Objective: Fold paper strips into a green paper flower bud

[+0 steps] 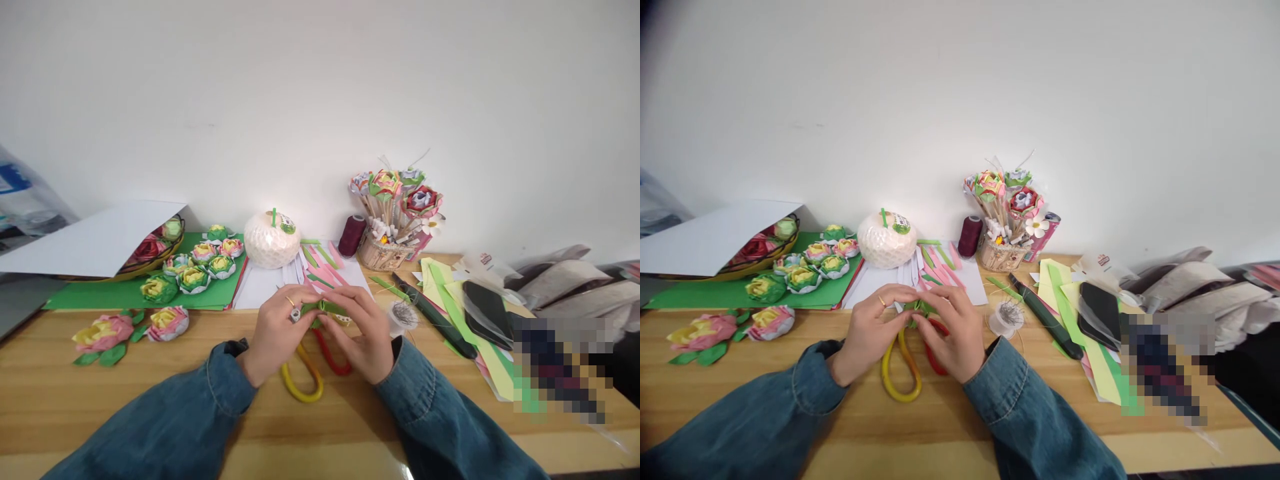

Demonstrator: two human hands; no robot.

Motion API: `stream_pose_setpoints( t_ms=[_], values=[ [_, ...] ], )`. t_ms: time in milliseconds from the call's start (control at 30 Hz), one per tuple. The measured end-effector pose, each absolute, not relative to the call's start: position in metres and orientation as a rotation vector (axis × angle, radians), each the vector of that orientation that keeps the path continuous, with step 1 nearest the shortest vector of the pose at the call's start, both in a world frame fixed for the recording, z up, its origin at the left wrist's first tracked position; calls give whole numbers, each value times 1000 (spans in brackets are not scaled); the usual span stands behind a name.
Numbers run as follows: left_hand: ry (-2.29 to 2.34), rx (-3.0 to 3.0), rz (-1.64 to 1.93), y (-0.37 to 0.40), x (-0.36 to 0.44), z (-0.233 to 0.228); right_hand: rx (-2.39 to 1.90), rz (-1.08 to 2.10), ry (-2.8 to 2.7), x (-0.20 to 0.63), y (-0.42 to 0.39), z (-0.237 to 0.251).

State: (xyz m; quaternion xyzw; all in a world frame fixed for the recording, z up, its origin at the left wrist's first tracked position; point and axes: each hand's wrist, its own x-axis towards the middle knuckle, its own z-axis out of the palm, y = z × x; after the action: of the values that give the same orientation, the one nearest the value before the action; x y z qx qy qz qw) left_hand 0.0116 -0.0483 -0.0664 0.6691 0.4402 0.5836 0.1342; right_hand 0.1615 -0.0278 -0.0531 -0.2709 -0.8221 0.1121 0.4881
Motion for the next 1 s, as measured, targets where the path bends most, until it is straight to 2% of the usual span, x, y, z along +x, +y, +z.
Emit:
stream_pose_setpoints(
  t_ms=[167, 667, 833, 1000],
  values=[
    [1235, 2103, 1788, -49, 11, -68, -622, 173, -1978, 159, -28, -59],
    [1217, 2044, 1817, -50, 10, -66, -567, 129, -1953, 160, -28, -56],
    [1173, 2015, 1806, -49, 10, -66, -580, 242, -1952, 160, -29, -50],
    [1167, 1940, 1611, -47, 10, -61, -647, 550, -1948, 161, -26, -53]
  ],
)
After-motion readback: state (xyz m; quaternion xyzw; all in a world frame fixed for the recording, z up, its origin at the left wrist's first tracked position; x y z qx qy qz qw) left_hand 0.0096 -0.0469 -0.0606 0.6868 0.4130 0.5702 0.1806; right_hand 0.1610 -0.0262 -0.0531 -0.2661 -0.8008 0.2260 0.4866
